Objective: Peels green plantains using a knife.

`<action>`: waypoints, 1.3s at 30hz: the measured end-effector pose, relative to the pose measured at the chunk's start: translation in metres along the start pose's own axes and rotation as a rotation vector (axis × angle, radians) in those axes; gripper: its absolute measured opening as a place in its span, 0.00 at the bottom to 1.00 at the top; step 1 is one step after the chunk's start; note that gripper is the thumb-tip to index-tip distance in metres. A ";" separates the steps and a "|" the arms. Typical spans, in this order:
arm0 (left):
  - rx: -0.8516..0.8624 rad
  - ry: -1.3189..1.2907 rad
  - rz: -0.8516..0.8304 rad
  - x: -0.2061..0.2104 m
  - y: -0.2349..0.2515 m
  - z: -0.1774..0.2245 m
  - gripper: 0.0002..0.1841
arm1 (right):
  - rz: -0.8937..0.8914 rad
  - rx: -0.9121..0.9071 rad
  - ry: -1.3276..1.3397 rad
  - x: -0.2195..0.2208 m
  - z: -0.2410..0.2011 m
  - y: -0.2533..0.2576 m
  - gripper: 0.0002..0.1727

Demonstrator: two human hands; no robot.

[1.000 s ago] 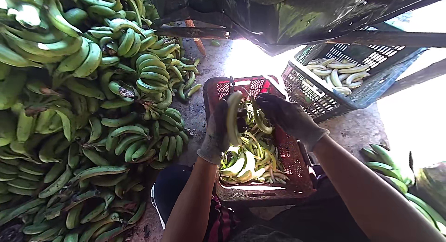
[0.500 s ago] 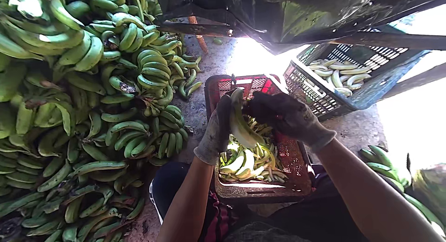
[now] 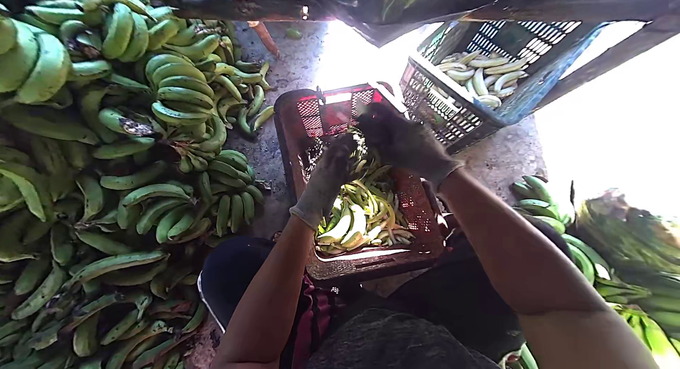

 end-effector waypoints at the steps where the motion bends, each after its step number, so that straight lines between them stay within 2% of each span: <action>1: -0.057 0.243 -0.018 0.002 0.007 -0.020 0.25 | 0.122 0.030 -0.072 -0.030 0.012 0.001 0.30; 2: -0.110 0.514 -0.062 0.008 0.014 -0.046 0.25 | 0.271 0.067 -0.145 -0.062 0.025 -0.002 0.27; 3: -0.201 0.752 -0.166 0.016 0.019 -0.081 0.24 | 0.387 0.133 -0.205 -0.092 0.039 -0.005 0.29; 4: -0.341 0.942 -0.333 0.028 0.017 -0.118 0.24 | 0.483 0.178 -0.207 -0.116 0.051 -0.009 0.30; 5: -0.511 1.071 -0.496 0.040 0.010 -0.148 0.25 | 0.537 0.212 -0.145 -0.129 0.054 -0.016 0.31; 6: -0.651 1.135 -0.579 0.049 0.004 -0.175 0.26 | 0.511 0.262 -0.083 -0.134 0.043 -0.027 0.31; 7: -0.734 1.139 -0.555 0.056 0.005 -0.200 0.26 | 0.417 0.312 -0.034 -0.129 0.023 -0.040 0.30; 9: -0.792 1.004 -0.307 0.061 0.019 -0.229 0.28 | 0.408 0.138 -0.060 -0.107 0.011 -0.047 0.28; 11: -0.819 0.790 -0.055 0.063 0.029 -0.222 0.33 | 0.387 -0.109 -0.152 -0.081 0.008 -0.038 0.25; 12: -0.850 0.698 0.033 0.065 0.031 -0.218 0.36 | 0.344 -0.175 -0.154 -0.071 0.007 -0.034 0.26; 15: -0.911 0.790 -0.004 0.075 0.039 -0.210 0.35 | 0.085 -0.149 -0.146 -0.047 0.007 -0.025 0.34; 17: -0.834 0.774 -0.004 0.084 0.044 -0.222 0.31 | -0.056 -0.092 -0.156 -0.036 0.013 -0.021 0.34; 19: -0.743 0.721 -0.073 0.090 0.041 -0.231 0.28 | -0.152 -0.038 -0.150 -0.024 0.024 -0.019 0.32; 21: -0.673 0.761 -0.167 0.085 0.033 -0.217 0.26 | -0.257 0.021 -0.130 -0.015 0.031 -0.021 0.28; 23: -0.545 0.688 -0.064 0.069 0.023 -0.190 0.23 | -0.378 0.102 -0.121 -0.003 0.034 -0.025 0.25; 26: -0.406 0.157 0.259 0.044 0.023 -0.137 0.24 | -0.504 0.177 -0.079 0.025 0.038 -0.033 0.25; 27: -0.372 -0.052 0.317 0.036 0.024 -0.119 0.24 | -0.521 0.181 -0.055 0.034 0.037 -0.035 0.26; 29: -0.259 -0.375 0.348 0.024 0.024 -0.078 0.21 | -0.481 0.141 0.024 0.044 0.027 -0.037 0.29; 31: -0.155 -0.520 0.291 0.015 0.022 -0.034 0.18 | -0.336 0.075 0.128 0.043 0.015 -0.034 0.32; 33: -0.061 -0.400 0.209 0.003 0.014 0.003 0.19 | -0.201 0.034 0.244 0.030 0.004 -0.029 0.33; 35: -0.022 -0.046 0.176 -0.012 0.003 0.030 0.23 | -0.170 0.015 0.455 0.016 -0.008 -0.030 0.30; 36: -0.013 0.142 0.177 -0.017 0.002 0.039 0.22 | -0.192 -0.007 0.583 0.011 -0.016 -0.037 0.28; 39: 0.055 0.473 0.222 -0.027 0.020 0.030 0.23 | -0.256 -0.116 0.785 0.012 -0.031 -0.055 0.27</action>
Point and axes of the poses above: each hand's wrist, its own y-axis towards the middle knuckle, its own x-axis out of the palm, z = x × y, the point moved 7 cm from there along y, towards the middle knuckle, and after that the axes turned 6 degrees about y, right-handed, at the moved point
